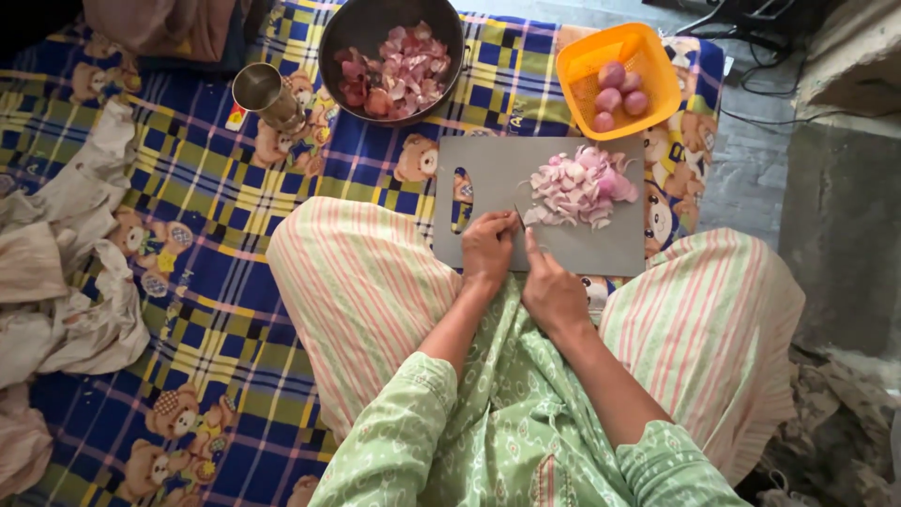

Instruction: Peel and chop onions on a cutting board.

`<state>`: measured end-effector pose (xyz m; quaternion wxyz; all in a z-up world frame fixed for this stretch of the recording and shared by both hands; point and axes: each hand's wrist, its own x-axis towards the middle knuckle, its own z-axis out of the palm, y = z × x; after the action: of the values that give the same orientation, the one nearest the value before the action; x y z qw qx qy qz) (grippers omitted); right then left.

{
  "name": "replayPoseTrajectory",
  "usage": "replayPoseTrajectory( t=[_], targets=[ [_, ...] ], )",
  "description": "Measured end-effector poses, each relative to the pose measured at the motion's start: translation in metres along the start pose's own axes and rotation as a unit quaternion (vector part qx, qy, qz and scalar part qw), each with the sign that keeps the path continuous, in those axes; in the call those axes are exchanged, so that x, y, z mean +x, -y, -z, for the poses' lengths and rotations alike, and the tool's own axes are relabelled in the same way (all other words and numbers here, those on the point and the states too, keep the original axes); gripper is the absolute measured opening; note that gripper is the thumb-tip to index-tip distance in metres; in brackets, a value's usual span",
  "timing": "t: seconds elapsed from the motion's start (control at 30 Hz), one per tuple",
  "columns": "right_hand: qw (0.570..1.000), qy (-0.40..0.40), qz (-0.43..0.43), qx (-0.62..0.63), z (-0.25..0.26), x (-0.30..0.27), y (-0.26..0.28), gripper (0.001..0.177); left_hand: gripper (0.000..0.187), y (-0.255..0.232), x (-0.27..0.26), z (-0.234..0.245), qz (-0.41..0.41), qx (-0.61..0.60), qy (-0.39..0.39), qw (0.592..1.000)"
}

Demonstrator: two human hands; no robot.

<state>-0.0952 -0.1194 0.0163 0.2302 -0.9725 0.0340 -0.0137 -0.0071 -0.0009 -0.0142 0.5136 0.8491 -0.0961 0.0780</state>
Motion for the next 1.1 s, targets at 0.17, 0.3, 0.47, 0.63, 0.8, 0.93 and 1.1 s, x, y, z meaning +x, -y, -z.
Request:
replayPoseTrajectory(
  t=[0.17, 0.3, 0.47, 0.63, 0.8, 0.93, 1.1],
  targets=[
    [1.0, 0.019, -0.012, -0.002, 0.01, 0.004, 0.009, 0.069, 0.016, 0.008, 0.001, -0.006, 0.008, -0.009, -0.007, 1.0],
    [0.998, 0.041, -0.017, -0.05, 0.007, 0.007, 0.009, 0.076, 0.014, 0.014, -0.001, -0.009, 0.005, -0.003, -0.011, 1.0],
    [0.998, 0.038, -0.014, -0.041, -0.003, 0.012, 0.001, 0.078, 0.015, 0.009, 0.0, -0.006, 0.009, -0.013, -0.01, 1.0],
    [0.998, 0.052, -0.038, -0.012, 0.004, 0.002, -0.002, 0.074, 0.013, 0.008, -0.002, -0.007, 0.026, -0.011, -0.013, 1.0],
    [0.998, 0.015, -0.049, 0.029, 0.017, 0.002, 0.011, 0.066, 0.013, 0.0, -0.001, 0.0, 0.026, -0.005, -0.011, 1.0],
    [0.999, -0.008, 0.007, 0.034, 0.01, 0.002, 0.007, 0.067, 0.014, 0.002, -0.001, 0.0, 0.043, -0.019, -0.008, 0.999],
    [1.0, -0.012, 0.014, 0.006, 0.007, 0.005, 0.006, 0.067, 0.015, -0.003, -0.002, 0.003, 0.038, -0.007, -0.013, 0.999]
  ],
)
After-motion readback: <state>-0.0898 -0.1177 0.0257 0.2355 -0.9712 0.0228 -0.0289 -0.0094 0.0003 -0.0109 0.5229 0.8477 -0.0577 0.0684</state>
